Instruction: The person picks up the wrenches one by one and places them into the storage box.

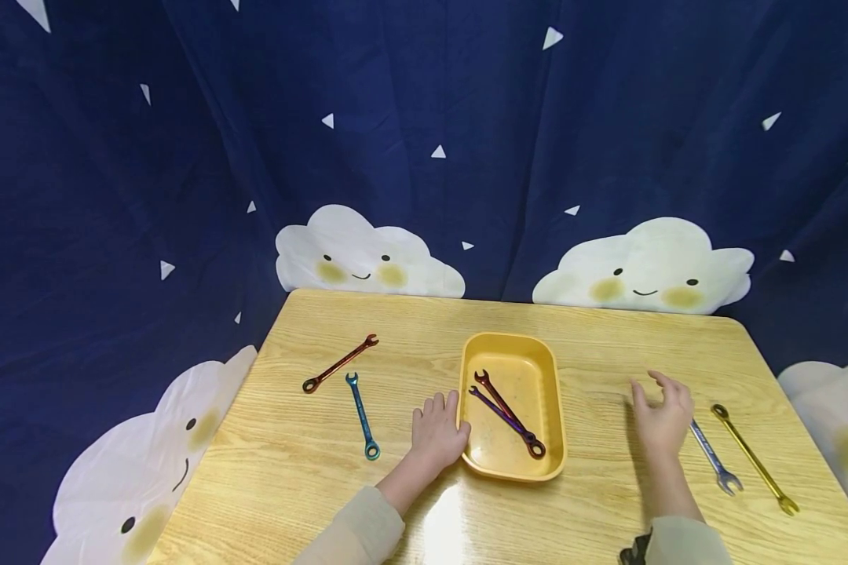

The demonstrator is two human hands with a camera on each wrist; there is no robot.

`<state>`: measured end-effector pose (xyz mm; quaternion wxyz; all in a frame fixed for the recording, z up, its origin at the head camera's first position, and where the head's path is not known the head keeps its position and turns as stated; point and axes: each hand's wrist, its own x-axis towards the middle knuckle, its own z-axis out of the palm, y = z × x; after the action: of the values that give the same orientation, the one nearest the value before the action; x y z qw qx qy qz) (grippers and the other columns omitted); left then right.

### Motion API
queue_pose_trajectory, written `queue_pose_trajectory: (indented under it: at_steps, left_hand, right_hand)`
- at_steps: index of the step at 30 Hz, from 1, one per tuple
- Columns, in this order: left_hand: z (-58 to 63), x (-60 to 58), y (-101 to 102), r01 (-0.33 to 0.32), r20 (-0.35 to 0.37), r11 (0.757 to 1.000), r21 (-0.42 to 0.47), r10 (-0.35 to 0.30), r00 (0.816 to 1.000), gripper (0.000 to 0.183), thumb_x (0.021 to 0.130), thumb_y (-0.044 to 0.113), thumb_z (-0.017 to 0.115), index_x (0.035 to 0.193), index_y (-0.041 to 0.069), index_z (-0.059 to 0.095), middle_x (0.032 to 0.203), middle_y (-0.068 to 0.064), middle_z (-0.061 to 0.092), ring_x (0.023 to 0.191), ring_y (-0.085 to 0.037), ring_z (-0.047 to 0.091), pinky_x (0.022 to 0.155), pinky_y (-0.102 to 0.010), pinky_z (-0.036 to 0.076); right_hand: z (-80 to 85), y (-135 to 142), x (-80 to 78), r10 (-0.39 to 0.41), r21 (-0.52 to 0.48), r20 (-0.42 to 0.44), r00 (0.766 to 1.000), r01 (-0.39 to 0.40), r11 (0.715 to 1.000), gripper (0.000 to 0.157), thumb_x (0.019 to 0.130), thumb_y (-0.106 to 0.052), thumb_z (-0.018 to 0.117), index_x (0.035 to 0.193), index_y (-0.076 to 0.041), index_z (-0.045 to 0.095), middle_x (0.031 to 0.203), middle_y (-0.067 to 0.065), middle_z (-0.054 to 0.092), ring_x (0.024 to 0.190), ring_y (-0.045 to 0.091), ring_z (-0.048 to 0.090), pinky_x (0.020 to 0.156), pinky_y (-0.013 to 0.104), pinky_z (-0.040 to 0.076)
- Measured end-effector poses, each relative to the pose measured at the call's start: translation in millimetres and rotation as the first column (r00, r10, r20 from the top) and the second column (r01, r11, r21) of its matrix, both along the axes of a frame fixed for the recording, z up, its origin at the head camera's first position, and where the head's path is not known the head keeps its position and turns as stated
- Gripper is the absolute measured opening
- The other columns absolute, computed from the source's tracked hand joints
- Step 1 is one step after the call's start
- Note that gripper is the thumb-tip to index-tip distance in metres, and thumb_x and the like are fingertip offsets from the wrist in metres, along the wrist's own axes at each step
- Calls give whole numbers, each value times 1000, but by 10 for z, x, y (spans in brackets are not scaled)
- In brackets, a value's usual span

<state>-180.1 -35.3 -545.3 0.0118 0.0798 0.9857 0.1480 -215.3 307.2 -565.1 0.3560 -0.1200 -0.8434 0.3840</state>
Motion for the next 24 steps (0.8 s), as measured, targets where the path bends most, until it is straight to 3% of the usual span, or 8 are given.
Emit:
queue_pose_trajectory:
  at_steps: [11, 20, 24]
  left_hand:
    - [-14, 1, 4, -6, -4, 1000, -2, 6, 1000, 42, 84, 33, 46, 120, 12, 39, 98, -8, 46, 89, -25, 44, 72, -40, 34]
    - [-2, 21, 6, 7, -68, 1000, 21, -5, 998, 40, 82, 31, 46, 116, 10, 40, 94, -9, 45, 85, -26, 43, 69, -40, 33]
    - [-4, 18, 5, 2, -34, 1000, 8, -2, 999, 41, 83, 32, 46, 118, 11, 40, 96, -9, 46, 86, -26, 44, 70, -41, 34]
  right_hand:
    - [-68, 192, 80, -123, -102, 149, 981, 139, 985, 35, 83, -14, 64, 115, 0, 58, 114, 18, 46, 104, 32, 44, 86, 41, 37]
    - [-88, 329, 162, -184, -108, 254, 949, 217, 970, 39, 84, -18, 62, 120, -3, 56, 121, 22, 44, 113, 40, 38, 92, 52, 27]
    - [-87, 370, 201, -200, -106, 332, 922, 247, 963, 44, 86, -23, 60, 124, -4, 52, 125, 22, 42, 118, 42, 34, 94, 53, 23]
